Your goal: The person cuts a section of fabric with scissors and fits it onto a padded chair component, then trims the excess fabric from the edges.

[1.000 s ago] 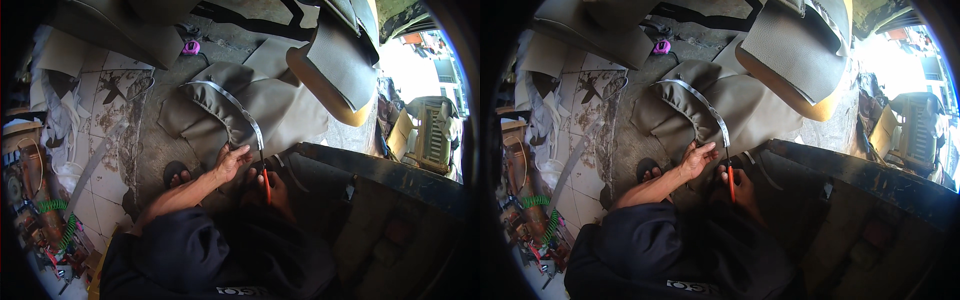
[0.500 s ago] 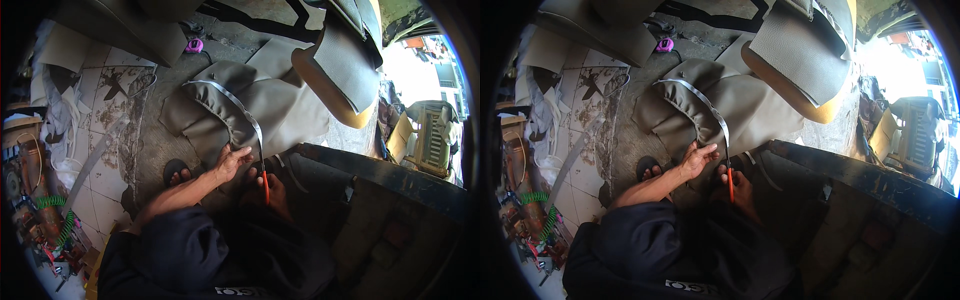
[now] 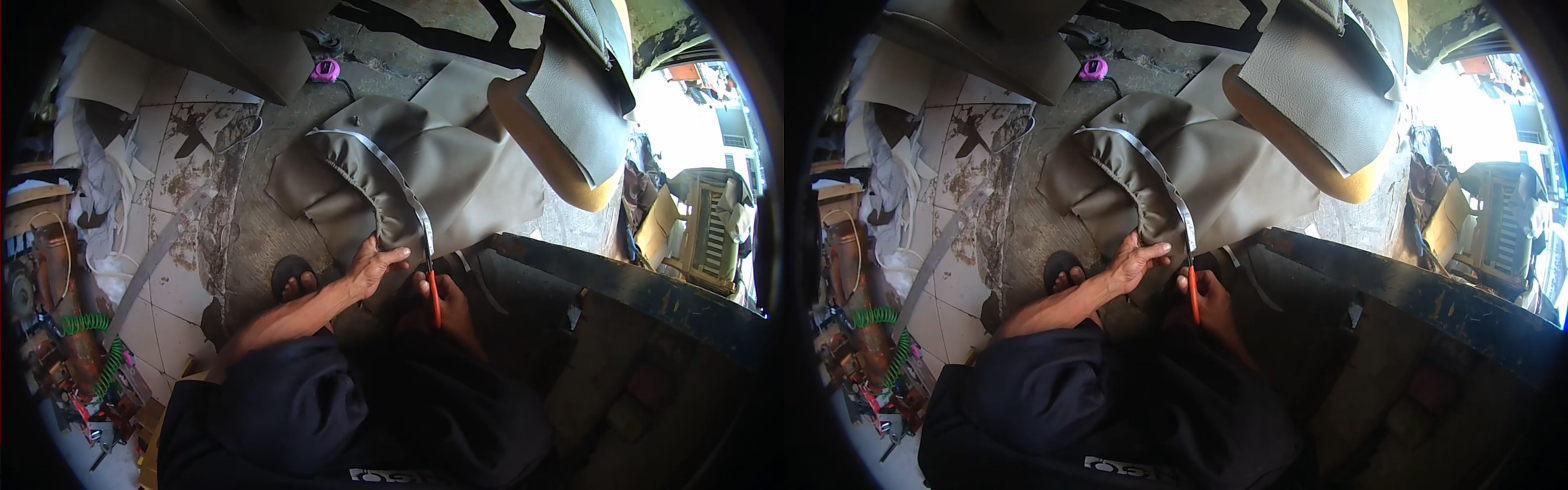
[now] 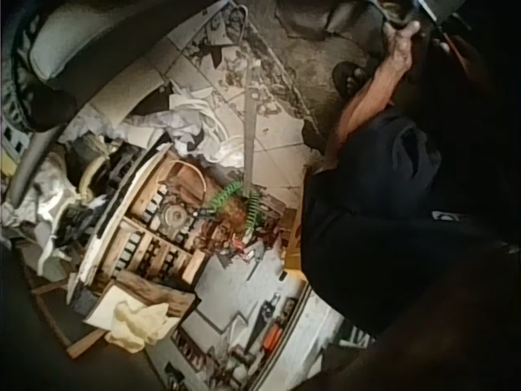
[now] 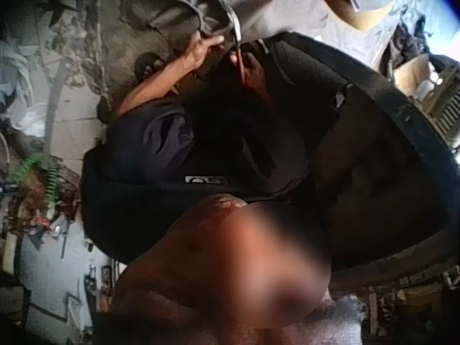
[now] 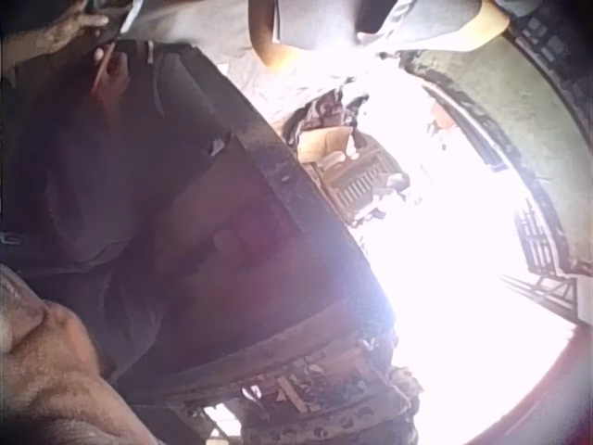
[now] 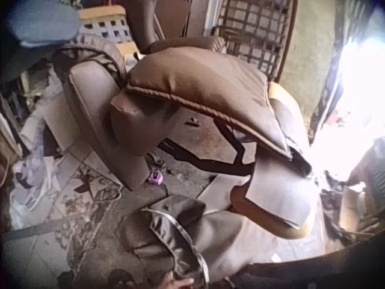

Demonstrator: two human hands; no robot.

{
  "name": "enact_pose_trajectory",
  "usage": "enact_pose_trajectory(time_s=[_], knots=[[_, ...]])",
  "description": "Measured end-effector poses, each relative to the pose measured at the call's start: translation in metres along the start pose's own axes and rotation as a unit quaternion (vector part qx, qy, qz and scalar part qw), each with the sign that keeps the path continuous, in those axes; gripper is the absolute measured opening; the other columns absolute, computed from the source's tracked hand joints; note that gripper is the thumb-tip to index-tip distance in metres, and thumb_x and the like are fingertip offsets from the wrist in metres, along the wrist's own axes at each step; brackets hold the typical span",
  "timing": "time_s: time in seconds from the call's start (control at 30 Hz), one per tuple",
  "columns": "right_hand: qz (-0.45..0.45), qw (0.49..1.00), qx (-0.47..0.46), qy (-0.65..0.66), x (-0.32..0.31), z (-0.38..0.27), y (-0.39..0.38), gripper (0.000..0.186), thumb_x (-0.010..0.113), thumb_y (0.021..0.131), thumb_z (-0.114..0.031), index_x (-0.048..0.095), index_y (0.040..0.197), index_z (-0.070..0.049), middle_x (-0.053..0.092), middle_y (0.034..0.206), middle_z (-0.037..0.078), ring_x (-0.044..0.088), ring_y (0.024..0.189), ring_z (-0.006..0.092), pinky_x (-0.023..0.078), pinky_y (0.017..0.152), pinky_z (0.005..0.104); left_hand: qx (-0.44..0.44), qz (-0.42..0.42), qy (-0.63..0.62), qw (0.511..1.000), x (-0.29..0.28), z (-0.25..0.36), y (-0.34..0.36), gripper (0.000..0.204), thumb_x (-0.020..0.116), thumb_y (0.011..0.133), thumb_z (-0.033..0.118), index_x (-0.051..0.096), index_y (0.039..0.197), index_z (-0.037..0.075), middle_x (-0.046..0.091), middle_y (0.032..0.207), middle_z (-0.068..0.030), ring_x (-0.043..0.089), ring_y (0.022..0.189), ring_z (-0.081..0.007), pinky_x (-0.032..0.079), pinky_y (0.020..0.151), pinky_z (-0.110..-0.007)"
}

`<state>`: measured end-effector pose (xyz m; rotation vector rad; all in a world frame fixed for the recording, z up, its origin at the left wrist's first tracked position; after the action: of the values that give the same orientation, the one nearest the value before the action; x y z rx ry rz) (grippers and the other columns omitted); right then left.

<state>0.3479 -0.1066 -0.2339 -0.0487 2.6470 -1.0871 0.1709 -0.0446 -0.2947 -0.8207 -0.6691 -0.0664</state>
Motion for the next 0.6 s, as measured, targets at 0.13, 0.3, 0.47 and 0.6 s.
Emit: enact_pose_trajectory(time_s=[0.13,0.3,0.47,0.6], knots=[[-0.003,0.998,0.000,-0.055,0.000,-0.015,0.006,0.048,0.073,0.088,-0.047,0.065,0.102,-0.001,0.069,0.090,0.009,0.064,0.085,0.0145,0.050,0.076,0.0307,0.008,-0.030,0.028,0.999,-0.002,0.004,-0.006,0.047,0.074,0.082,0.002,0.052,0.123,0.008,0.063,0.108,-0.0013,0.063,0.094,-0.0124,0.057,0.072,-0.029],[0.008,0.995,-0.014,-0.097,-0.002,-0.002,0.008,0.048,0.074,0.087,-0.047,0.065,0.102,-0.002,0.070,0.089,0.010,0.065,0.085,0.0159,0.050,0.076,0.0323,0.021,-0.029,0.046,0.998,-0.009,0.003,-0.008,0.048,0.075,0.082,0.003,0.051,0.124,0.006,0.063,0.108,-0.0025,0.062,0.095,-0.0128,0.057,0.072,-0.029],[-0.007,0.997,-0.035,-0.066,0.005,-0.011,0.014,0.050,0.075,0.085,-0.048,0.066,0.099,-0.001,0.068,0.084,0.010,0.063,0.079,0.0141,0.050,0.071,0.0312,0.024,-0.032,0.063,0.997,-0.018,-0.001,-0.012,0.049,0.075,0.082,0.005,0.050,0.124,0.004,0.063,0.108,-0.0035,0.062,0.095,-0.0134,0.056,0.071,-0.029],[-0.007,0.996,-0.015,-0.088,0.001,-0.003,0.013,0.050,0.076,0.085,-0.047,0.065,0.100,0.000,0.067,0.083,0.009,0.062,0.078,0.0133,0.049,0.070,0.0304,0.034,-0.034,0.074,0.996,-0.019,0.001,-0.015,0.053,0.075,0.082,0.005,0.048,0.128,0.003,0.062,0.108,-0.0040,0.062,0.095,-0.0134,0.056,0.071,-0.029]])
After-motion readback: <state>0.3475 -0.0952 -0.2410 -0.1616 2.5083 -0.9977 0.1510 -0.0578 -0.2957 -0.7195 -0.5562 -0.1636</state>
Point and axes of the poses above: each hand's wrist, its own y-axis towards the middle knuckle, its own x-axis out of the palm, z = x × y, the point moved 4 cm from there along y, towards the middle knuckle
